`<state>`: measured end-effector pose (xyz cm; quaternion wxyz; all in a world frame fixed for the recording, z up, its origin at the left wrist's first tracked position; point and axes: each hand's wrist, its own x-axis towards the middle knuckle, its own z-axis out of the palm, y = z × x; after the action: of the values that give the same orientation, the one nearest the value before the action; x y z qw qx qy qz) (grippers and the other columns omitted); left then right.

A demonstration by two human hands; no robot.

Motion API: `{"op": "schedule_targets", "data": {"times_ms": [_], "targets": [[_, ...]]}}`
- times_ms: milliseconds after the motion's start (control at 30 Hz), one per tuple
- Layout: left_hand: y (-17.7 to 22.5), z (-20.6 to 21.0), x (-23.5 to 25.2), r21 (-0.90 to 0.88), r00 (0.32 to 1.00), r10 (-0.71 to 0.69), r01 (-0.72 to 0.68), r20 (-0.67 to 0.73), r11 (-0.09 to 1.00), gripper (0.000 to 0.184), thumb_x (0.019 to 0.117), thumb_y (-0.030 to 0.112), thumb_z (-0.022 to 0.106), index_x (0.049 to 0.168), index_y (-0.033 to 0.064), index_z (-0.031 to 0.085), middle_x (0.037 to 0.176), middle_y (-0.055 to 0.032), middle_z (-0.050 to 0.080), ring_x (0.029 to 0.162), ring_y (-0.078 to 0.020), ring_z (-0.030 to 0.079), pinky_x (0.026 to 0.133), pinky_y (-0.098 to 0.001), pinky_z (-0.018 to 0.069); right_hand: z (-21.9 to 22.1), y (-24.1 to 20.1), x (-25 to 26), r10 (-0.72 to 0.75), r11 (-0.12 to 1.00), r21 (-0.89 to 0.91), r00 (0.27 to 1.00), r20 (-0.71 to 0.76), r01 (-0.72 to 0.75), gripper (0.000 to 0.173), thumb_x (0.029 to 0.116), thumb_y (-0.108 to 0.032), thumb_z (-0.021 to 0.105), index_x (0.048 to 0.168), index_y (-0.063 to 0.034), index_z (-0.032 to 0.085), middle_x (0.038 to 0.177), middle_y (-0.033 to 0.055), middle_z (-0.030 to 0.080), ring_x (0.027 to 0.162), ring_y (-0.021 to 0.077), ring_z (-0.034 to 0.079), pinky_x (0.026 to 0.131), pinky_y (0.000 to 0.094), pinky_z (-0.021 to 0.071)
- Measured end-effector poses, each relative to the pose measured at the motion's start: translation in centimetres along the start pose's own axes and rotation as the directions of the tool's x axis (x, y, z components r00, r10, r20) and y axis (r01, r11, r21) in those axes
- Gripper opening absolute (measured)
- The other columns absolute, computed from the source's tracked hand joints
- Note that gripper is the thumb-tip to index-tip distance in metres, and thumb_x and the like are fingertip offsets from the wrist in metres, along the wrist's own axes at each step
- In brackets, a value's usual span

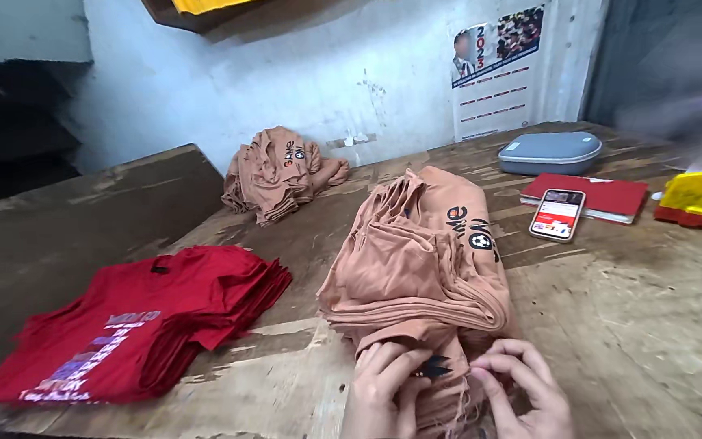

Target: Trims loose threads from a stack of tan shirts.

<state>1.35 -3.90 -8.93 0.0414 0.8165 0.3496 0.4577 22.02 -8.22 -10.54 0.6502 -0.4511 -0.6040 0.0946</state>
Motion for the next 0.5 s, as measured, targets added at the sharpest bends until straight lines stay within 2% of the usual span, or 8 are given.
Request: {"op": "schedule_targets", "data": {"times_ms": [67, 133, 233, 300, 433, 500], "targets": [[0.2, 0.6, 0.2, 0.028, 1.000, 0.022, -0.022, -0.005, 0.999, 0.022, 0.0920, 0.020, 0.072, 0.113, 0.0233, 0.079, 0.106, 0.0059, 0.074, 0.099, -0.0117, 0.069, 0.087, -0.0362, 0.0570, -0.1, -0.2, -0.1, -0.013, 0.998, 0.068, 1.000, 0.026, 0.011, 0.004, 0.0907, -0.011, 0.077, 0.092, -0.0073, 0.076, 0.108, 0.0077, 0.065, 0.092, 0.0052, 0.064, 0.072, 0.0165, 0.0563], [0.3, 0.9, 0.4, 0.077, 0.999, 0.040, -0.040, -0.005, 0.996, 0.018, 0.0952, 0.023, 0.068, 0.109, 0.0257, 0.079, 0.103, 0.0079, 0.074, 0.096, -0.0108, 0.069, 0.085, -0.0359, 0.0570, -0.7, -0.1, -0.2, -0.048, 0.995, 0.088, 0.993, 0.111, 0.038, 0.004, 0.0915, -0.013, 0.076, 0.090, -0.0093, 0.076, 0.107, 0.0063, 0.065, 0.097, 0.0060, 0.064, 0.079, 0.0184, 0.0566], [0.7, 0.5, 0.7, 0.157, 0.996, 0.087, -0.086, -0.004, 0.984, 0.018, 0.0979, 0.022, 0.064, 0.108, 0.0264, 0.079, 0.099, 0.0070, 0.073, 0.094, -0.0129, 0.067, 0.081, -0.0368, 0.0536, -2.8, 0.3, -0.8, -0.035, 0.999, -0.008, 0.953, 0.302, 0.040, 0.007, 0.0924, -0.017, 0.076, 0.090, -0.0113, 0.079, 0.105, 0.0073, 0.069, 0.105, 0.0139, 0.064, 0.092, 0.0300, 0.0548], [1.2, 0.3, 1.0, 0.233, 0.992, 0.126, -0.121, -0.006, 0.965, 0.020, 0.0983, 0.021, 0.063, 0.111, 0.0262, 0.078, 0.099, 0.0054, 0.073, 0.095, -0.0156, 0.067, 0.083, -0.0385, 0.0540, -4.0, 0.8, -1.2, 0.012, 0.995, -0.095, 0.927, 0.375, 0.026, 0.010, 0.0940, -0.020, 0.074, 0.092, -0.0121, 0.080, 0.105, 0.0084, 0.071, 0.104, 0.0183, 0.065, 0.092, 0.0361, 0.0547], [1.2, 1.6, 1.5, 0.288, 0.979, 0.202, -0.191, -0.008, 0.938, 0.023, 0.0970, 0.018, 0.062, 0.111, 0.0260, 0.078, 0.100, 0.0039, 0.074, 0.091, -0.0172, 0.067, 0.077, -0.0376, 0.0542, -5.1, 0.9, -1.3, 0.120, 0.982, -0.184, 0.908, 0.402, -0.048, 0.017, 0.1007, -0.010, 0.061, 0.102, -0.0075, 0.078, 0.112, 0.0124, 0.070, 0.106, 0.0189, 0.066, 0.094, 0.0342, 0.0562], [1.2, 2.3, 1.5, 0.284, 0.976, 0.219, -0.207, -0.009, 0.936, 0.021, 0.0982, 0.021, 0.063, 0.111, 0.0273, 0.079, 0.102, 0.0045, 0.075, 0.090, -0.0159, 0.069, 0.077, -0.0359, 0.0560, -5.1, 0.5, -1.0, 0.152, 0.973, -0.221, 0.913, 0.379, -0.070, 0.022, 0.1033, -0.010, 0.056, 0.108, -0.0065, 0.077, 0.115, 0.0140, 0.068, 0.105, 0.0183, 0.066, 0.092, 0.0322, 0.0568]]}}
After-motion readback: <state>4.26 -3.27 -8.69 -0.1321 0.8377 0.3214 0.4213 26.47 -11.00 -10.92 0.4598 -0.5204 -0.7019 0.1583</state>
